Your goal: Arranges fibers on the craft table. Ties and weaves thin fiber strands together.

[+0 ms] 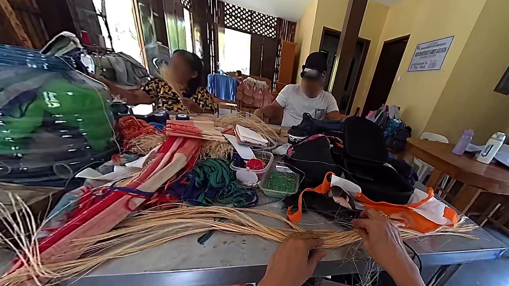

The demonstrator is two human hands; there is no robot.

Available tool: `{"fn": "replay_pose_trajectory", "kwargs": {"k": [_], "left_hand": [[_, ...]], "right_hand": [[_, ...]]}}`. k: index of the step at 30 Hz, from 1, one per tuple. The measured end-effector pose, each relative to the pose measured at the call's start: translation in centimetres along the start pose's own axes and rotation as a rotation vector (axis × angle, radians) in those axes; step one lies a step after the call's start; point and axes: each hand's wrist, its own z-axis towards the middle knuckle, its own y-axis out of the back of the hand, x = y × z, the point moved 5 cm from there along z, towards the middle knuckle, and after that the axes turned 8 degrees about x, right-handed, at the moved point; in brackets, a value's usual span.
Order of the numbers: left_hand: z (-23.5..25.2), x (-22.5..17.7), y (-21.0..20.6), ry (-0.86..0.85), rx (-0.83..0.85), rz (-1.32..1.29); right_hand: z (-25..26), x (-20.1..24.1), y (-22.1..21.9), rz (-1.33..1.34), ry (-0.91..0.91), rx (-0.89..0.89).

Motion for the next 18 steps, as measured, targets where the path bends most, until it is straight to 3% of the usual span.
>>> {"fn": "replay_pose_trajectory", "kwargs": {"k": [12,18], "left_hand": [[0.0,0.0,0.1,0.005,0.011,-0.042],[0.3,0.0,0.3,0.028,0.042,-0.065]], "right_hand": [[0.4,-1.7,0.0,0.107,0.093,-0.160],[0.3,-3.9,1.1,0.382,0.169,-0.285]]}}
